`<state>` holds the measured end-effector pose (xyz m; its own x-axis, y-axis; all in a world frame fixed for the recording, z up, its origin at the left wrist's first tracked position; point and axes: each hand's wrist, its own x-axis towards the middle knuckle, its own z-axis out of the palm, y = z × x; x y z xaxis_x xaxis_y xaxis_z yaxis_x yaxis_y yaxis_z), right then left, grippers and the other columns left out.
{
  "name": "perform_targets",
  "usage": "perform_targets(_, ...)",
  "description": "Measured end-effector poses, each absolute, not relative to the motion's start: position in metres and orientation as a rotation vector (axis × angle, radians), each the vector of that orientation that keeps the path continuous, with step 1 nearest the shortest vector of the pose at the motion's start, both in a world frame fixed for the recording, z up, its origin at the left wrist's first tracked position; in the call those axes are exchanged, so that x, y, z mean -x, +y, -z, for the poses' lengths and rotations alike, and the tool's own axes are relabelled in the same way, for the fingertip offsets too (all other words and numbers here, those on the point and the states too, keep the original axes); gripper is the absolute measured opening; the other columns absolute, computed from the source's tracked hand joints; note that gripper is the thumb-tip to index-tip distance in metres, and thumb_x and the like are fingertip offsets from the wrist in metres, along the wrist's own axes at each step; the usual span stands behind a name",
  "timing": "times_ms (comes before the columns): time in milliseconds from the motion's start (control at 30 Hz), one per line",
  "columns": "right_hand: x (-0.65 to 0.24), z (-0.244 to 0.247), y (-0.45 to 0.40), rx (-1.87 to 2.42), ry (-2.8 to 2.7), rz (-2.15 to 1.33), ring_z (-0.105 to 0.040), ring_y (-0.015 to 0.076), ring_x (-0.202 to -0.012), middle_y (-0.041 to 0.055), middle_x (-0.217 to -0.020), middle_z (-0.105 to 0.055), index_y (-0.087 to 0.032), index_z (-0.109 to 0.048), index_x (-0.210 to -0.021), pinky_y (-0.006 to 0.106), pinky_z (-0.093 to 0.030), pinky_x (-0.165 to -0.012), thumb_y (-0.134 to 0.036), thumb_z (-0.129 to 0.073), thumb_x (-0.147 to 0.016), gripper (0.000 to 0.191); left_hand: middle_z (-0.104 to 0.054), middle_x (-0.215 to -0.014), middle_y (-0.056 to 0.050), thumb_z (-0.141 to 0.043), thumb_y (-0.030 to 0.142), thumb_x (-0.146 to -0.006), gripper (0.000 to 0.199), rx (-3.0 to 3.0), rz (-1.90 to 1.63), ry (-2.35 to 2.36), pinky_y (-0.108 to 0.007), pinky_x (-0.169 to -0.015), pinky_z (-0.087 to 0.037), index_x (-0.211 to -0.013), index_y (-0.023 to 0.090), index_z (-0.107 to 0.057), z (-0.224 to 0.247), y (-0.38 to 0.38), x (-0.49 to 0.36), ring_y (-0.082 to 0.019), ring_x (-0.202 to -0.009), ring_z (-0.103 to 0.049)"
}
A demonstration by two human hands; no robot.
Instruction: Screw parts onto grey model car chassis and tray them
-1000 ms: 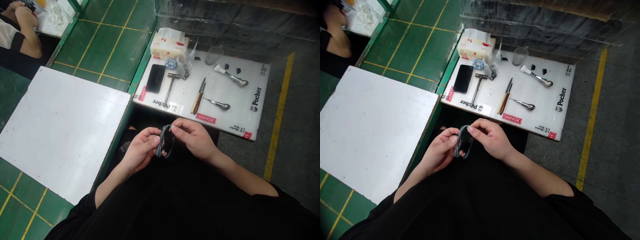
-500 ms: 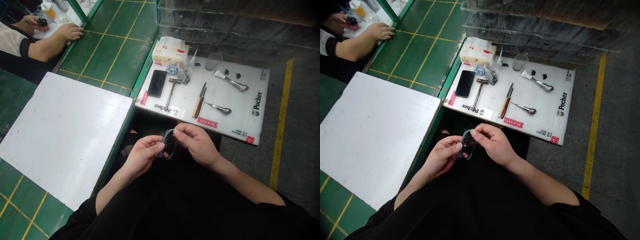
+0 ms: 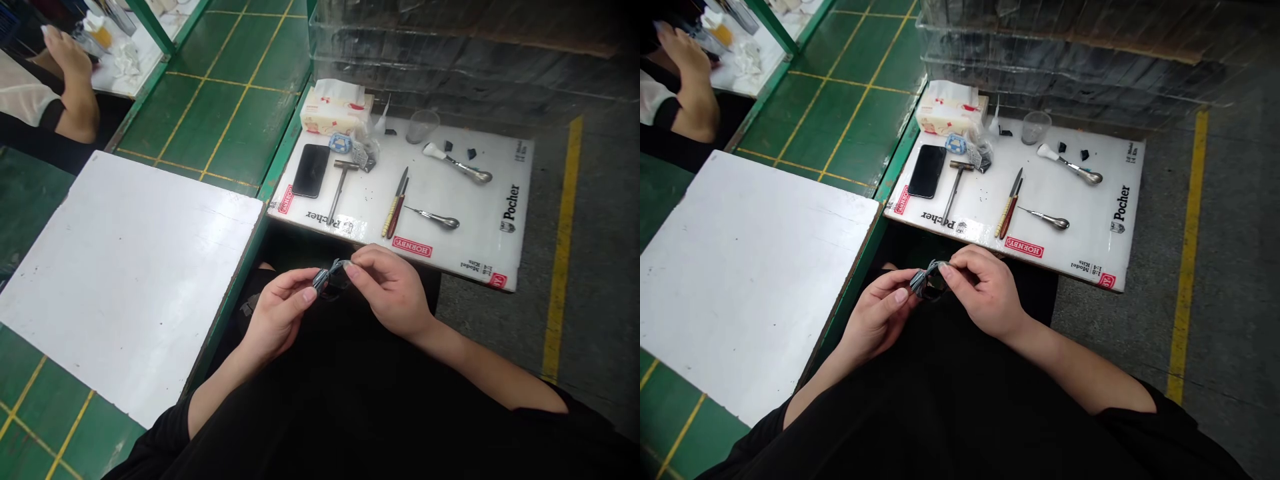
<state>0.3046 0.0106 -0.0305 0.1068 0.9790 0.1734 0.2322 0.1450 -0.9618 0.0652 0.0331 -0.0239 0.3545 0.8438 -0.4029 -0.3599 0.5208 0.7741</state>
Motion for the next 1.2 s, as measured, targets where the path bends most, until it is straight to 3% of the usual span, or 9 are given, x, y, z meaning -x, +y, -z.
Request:
perform_targets(133,-0.303,0.028,0.009,1.278,-1.372,-0.825,-0.077,0.0241,-0.085,0.0056,-0.101,-0.084,-0.028,-0.085,-0.098,0.041,-0.063,-0.072,-0.034,-0.084,-0.121,0.023,-0.099,-0.125,-0.01,-0.12,0.044,-0.088,0.043,-0.618,-0.839,0.886,-0.039,-0.117,-0.072,-0.122,0.024,-0.102,0.021,0.034,-0.067,-0.026,-0.119,-0.093)
perform_targets(267,-0.304,0.027,0.008,1.236,-1.346,-0.87,-0.081,0.0247,-0.09,0.0055,-0.102,-0.086,-0.029,-0.086,-0.099,0.041,-0.067,-0.078,-0.038,-0.085,-0.122,0.025,-0.097,-0.126,-0.01,-0.12,0.037,-0.089,0.049,-0.543,-0.823,0.925,-0.031,-0.102,-0.073,-0.129,0.022,-0.098,0.023,0.037,-0.066,-0.022,-0.111,-0.092)
perform_targets(433,-0.305,0.027,0.007,1.205,-1.344,-0.982,-0.081,0.0249,-0.088,0.0068,-0.101,-0.086,-0.028,-0.088,-0.098,0.042,-0.068,-0.079,-0.057,-0.082,-0.125,0.04,-0.093,-0.097,-0.005,-0.122,0.03,-0.085,0.045,-0.479,-0.78,0.982,-0.024,-0.081,-0.071,-0.118,0.018,-0.094,0.025,0.04,-0.066,-0.014,-0.082,-0.086)
perform_targets(600,-0.304,0.027,0.008,1.186,-1.27,-1.074,-0.083,0.0237,-0.09,0.0064,-0.102,-0.087,-0.028,-0.09,-0.098,0.04,-0.07,-0.084,-0.06,-0.086,-0.123,0.041,-0.094,-0.098,-0.007,-0.123,0.042,-0.084,0.047,-0.476,-0.764,0.949,-0.028,-0.082,-0.076,-0.111,0.017,-0.094,0.021,0.04,-0.067,-0.017,-0.083,-0.087)
perform_targets(733,-0.304,0.026,0.009,1.187,-1.251,-1.111,-0.083,0.024,-0.09,0.0064,-0.102,-0.088,-0.028,-0.09,-0.097,0.04,-0.071,-0.084,-0.061,-0.087,-0.122,0.042,-0.095,-0.098,-0.008,-0.123,0.036,-0.083,0.043,-0.526,-0.753,0.938,-0.027,-0.078,-0.073,-0.111,0.016,-0.097,0.02,0.039,-0.068,-0.017,-0.083,-0.086)
perform_targets(833,-0.304,0.025,0.009,1.199,-1.24,-1.127,-0.083,0.0244,-0.09,0.0064,-0.101,-0.088,-0.028,-0.09,-0.096,0.041,-0.071,-0.085,-0.064,-0.088,-0.121,0.044,-0.096,-0.104,-0.011,-0.121,0.04,-0.088,0.042,-0.558,-0.741,0.95,-0.03,-0.081,-0.073,-0.116,0.016,-0.1,0.022,0.038,-0.067,-0.02,-0.086,-0.087)
perform_targets(933,-0.304,0.025,0.01,1.208,-1.217,-1.142,-0.081,0.0236,-0.086,0.0062,-0.101,-0.089,-0.027,-0.09,-0.096,0.041,-0.071,-0.084,-0.066,-0.089,-0.12,0.046,-0.097,-0.112,-0.013,-0.118,0.044,-0.092,0.043,-0.618,-0.715,0.913,-0.037,-0.095,-0.074,-0.121,0.018,-0.101,0.025,0.035,-0.065,-0.025,-0.097,-0.089)
perform_targets(1200,-0.303,0.032,0.01,1.232,-1.154,-1.121,-0.071,0.0196,-0.076,0.0035,-0.097,-0.086,-0.027,-0.09,-0.096,0.038,-0.065,-0.076,-0.061,-0.09,-0.12,0.041,-0.097,-0.121,-0.009,-0.123,0.03,-0.082,0.049,-0.699,-0.808,0.908,-0.037,-0.11,-0.072,-0.126,0.025,-0.102,0.03,0.03,-0.063,-0.023,-0.112,-0.089)
